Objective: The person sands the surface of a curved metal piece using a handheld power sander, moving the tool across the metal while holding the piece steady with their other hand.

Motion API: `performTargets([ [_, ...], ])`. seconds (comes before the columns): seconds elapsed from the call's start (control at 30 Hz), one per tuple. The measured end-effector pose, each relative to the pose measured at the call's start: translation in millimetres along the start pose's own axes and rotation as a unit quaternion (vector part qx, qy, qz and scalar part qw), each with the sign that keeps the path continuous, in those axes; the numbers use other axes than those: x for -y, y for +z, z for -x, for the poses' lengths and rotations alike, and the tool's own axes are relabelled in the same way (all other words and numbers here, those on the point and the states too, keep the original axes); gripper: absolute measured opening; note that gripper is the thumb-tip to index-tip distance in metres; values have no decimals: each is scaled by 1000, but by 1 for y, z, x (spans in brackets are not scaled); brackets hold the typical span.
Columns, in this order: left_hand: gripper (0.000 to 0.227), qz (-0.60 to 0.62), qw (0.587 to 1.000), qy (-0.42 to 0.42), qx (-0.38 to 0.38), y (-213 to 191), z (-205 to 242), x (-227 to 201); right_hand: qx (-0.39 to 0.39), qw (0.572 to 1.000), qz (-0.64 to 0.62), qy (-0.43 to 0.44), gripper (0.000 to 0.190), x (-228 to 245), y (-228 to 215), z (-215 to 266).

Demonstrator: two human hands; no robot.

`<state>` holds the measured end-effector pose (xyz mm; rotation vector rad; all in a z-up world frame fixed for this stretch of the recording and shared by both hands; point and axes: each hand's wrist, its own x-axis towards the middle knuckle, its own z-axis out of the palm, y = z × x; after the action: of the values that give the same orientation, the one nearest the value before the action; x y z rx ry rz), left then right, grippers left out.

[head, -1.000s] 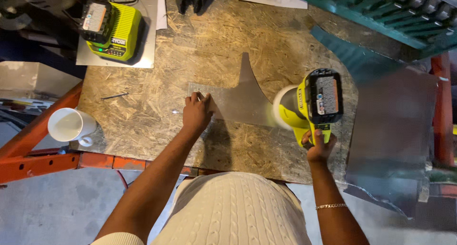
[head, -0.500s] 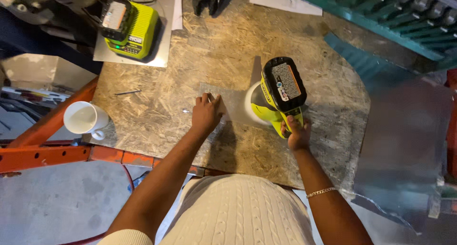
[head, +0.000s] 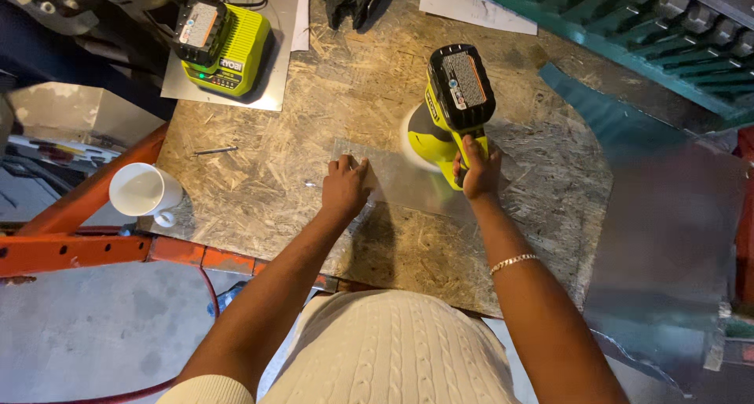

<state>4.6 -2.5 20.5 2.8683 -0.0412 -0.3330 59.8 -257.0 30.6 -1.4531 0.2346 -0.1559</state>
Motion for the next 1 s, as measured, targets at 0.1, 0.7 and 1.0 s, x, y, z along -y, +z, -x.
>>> performTargets([
  [0.1, 67, 2, 1000, -5, 4, 0, 0, 0, 0, 1000, -11, -2, 49, 5, 11, -6],
  [0.7, 67, 24, 1000, -11, -3, -2, 2, -3, -7, 998, 8, 65, 30, -27, -79, 69],
  [1.0, 67, 15, 1000, -8, -12, 2, 2, -1, 6, 1000, 7, 29, 36, -29, -154, 94],
])
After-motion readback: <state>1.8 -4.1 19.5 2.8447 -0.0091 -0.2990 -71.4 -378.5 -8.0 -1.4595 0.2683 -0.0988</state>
